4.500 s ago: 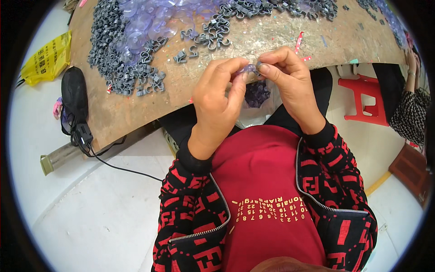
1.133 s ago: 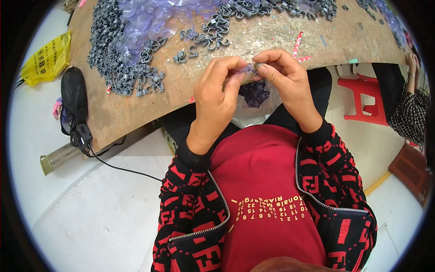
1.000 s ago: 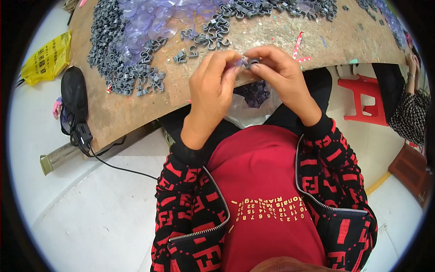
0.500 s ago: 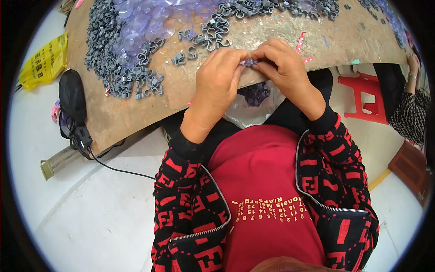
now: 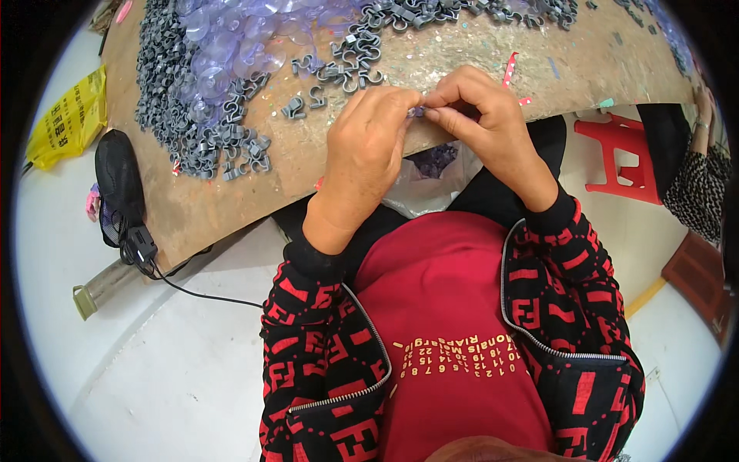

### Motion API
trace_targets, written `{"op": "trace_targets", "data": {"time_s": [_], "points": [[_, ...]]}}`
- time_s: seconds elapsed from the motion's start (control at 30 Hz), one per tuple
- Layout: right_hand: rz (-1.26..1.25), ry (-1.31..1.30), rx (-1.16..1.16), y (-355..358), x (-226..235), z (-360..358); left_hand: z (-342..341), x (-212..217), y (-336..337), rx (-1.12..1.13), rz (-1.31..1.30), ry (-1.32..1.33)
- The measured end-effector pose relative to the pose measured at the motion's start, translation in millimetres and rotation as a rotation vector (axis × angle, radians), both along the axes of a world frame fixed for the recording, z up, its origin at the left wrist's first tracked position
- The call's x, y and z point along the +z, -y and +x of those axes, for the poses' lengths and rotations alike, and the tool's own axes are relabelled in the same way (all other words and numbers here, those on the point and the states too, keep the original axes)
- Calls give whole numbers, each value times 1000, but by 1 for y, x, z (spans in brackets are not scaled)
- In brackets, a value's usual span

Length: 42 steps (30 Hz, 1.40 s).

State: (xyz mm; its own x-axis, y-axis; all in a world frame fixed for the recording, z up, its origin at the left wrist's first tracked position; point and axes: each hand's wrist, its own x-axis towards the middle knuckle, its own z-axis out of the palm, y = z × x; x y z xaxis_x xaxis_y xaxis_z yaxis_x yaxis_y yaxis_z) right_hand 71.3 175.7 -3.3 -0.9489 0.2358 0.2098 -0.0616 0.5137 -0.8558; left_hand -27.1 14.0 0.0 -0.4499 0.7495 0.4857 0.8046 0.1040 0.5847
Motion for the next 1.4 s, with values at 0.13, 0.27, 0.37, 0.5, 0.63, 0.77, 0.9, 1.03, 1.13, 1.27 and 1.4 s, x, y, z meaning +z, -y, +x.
{"op": "trace_targets", "data": {"time_s": [0.13,0.27,0.37,0.5,0.63,0.77,0.9,1.03,1.13,1.27,1.4], "points": [[-30,-25,10,2,1,-2,7,-2,-1,48,31,12],[-35,-56,30,0,0,-2,14,-8,0,117,79,74],[-18,-65,26,0,0,-3,13,-8,0,142,79,164],[-14,-14,33,-1,5,-4,7,-5,-2,105,29,187],[-43,35,56,-3,7,-4,1,-4,-2,48,15,146],[-85,76,52,-4,7,-4,-2,-3,-4,21,-8,147],[-56,100,68,-4,9,-5,-1,-4,-4,33,-16,108],[-56,124,73,-6,9,-5,-1,-2,-5,31,-41,121],[-39,93,89,-7,9,-6,-1,-1,-6,35,-72,131],[-3,78,102,-6,9,-7,-1,2,-6,39,-95,88],[93,24,98,-7,8,-8,3,10,-10,60,-152,3]]}}
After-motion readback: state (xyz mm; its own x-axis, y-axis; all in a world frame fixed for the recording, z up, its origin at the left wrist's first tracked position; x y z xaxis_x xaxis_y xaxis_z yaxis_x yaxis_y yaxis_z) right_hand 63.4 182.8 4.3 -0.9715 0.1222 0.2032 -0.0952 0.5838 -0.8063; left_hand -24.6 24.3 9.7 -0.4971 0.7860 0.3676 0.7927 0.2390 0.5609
